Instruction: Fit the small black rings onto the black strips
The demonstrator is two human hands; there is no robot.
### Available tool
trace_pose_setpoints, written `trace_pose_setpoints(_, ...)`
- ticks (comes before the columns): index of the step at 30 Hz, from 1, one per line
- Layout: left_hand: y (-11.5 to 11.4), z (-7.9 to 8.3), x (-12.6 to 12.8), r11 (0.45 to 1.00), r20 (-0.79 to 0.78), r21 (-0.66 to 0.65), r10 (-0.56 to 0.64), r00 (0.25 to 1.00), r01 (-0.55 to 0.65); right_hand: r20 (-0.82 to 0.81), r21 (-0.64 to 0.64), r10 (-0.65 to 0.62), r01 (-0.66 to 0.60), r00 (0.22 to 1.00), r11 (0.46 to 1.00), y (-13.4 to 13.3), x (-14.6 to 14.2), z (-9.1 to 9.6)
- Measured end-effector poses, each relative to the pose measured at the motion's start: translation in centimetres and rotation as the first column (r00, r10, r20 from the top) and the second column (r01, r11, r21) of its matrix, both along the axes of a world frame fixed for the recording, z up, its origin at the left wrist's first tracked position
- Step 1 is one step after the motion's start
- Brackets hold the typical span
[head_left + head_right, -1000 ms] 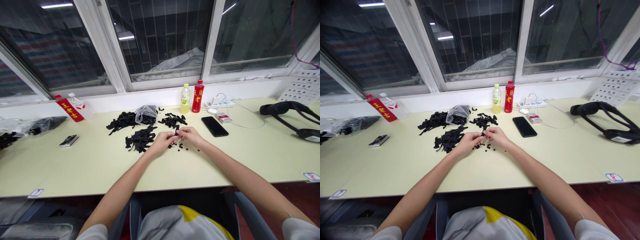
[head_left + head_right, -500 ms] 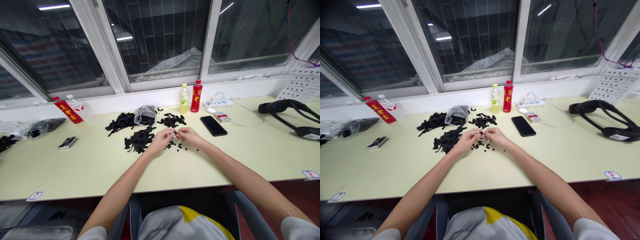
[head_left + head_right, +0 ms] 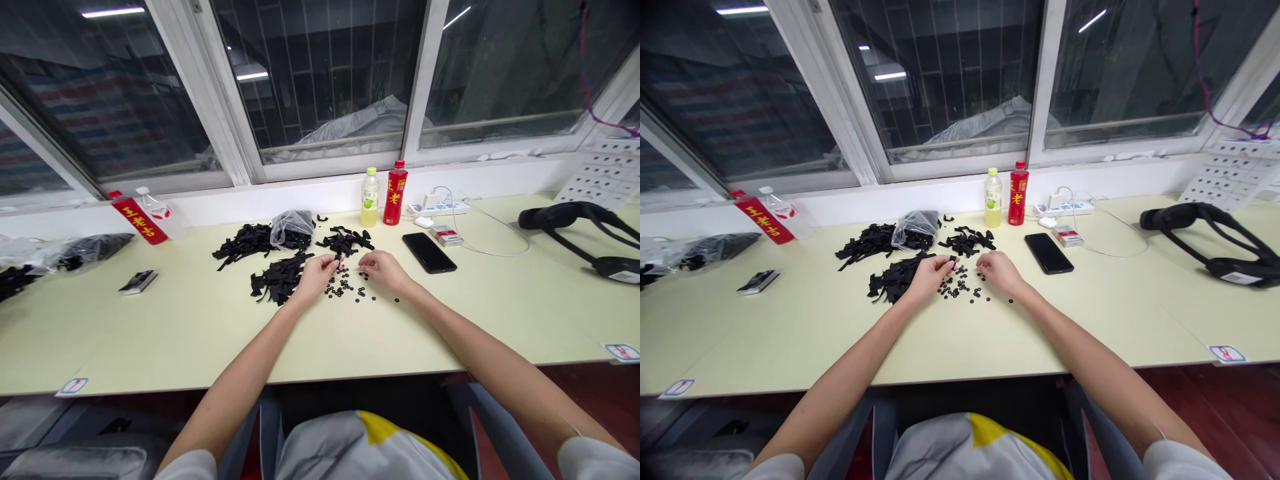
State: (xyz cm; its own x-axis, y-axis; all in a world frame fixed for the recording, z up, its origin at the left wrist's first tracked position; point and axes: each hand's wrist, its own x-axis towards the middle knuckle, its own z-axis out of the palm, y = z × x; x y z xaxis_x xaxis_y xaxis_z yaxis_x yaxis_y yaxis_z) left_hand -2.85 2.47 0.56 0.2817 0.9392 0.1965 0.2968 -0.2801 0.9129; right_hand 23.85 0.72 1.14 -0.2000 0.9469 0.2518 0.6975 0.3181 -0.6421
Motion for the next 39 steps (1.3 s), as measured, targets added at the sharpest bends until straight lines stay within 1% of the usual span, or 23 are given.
trace_pose_setpoints(3, 0.0, 0.0, -0.1, 1.000, -0.006, -0.003, -0.002, 1.000, 0.002, 0.020, 0.042, 0.109, -0.110, 0.994, 0.993, -0.3, -0.8, -0.7)
trace_pose_setpoints(5, -0.1, 0.2, -0.1, 1.000, -0.012, -0.002, -0.010, 1.000, 0.010, 0.038, 0.052, 0.154, -0.156, 0.987, 0.986, -0.4, -1.1, -1.1)
trace_pose_setpoints(9, -0.6, 0.6, 0.0, 0.999, -0.002, -0.008, -0.033, 0.999, 0.033, 0.052, 0.054, 0.201, -0.204, 0.978, 0.978, -0.3, -1.3, -1.5)
trace_pose_setpoints(15, -0.9, 0.8, 0.2, 1.000, 0.012, -0.019, -0.025, 1.000, 0.025, 0.058, 0.035, 0.275, -0.278, 0.960, 0.960, -0.6, -1.3, -1.3)
trace_pose_setpoints(19, -0.9, 0.8, 0.3, 1.000, 0.009, -0.030, 0.006, 1.000, -0.005, 0.063, 0.002, 0.287, -0.288, 0.956, 0.958, -0.7, -1.0, -0.5)
trace_pose_setpoints(22, -0.9, 0.7, 0.2, 0.999, 0.001, -0.035, 0.018, 1.000, -0.018, 0.075, -0.038, 0.281, -0.278, 0.957, 0.960, -0.4, -0.1, 0.4)
trace_pose_setpoints(26, -0.9, 0.6, 0.2, 0.999, -0.013, -0.036, 0.021, 1.000, -0.022, 0.106, -0.141, 0.352, -0.336, 0.930, 0.931, 0.0, 1.1, 1.3)
trace_pose_setpoints(29, -0.9, 0.6, 0.3, 0.999, -0.023, -0.043, 0.023, 0.999, -0.024, 0.142, -0.180, 0.385, -0.359, 0.912, 0.916, 0.1, 1.1, 1.4)
trace_pose_setpoints(32, -0.9, 0.7, 0.4, 0.999, -0.037, -0.049, 0.020, 0.999, -0.022, 0.182, -0.185, 0.386, -0.355, 0.904, 0.917, 0.0, 0.6, 1.3)
trace_pose_setpoints(35, -1.1, 0.7, 0.5, 0.999, -0.057, -0.049, 0.008, 0.998, -0.011, 0.219, -0.155, 0.367, -0.340, 0.904, 0.928, -0.1, 0.3, 1.3)
trace_pose_setpoints(39, -1.3, 0.7, 0.7, 0.999, -0.071, -0.041, -0.011, 0.997, 0.008, 0.201, -0.128, 0.352, -0.332, 0.914, 0.935, -0.1, 0.4, 1.0)
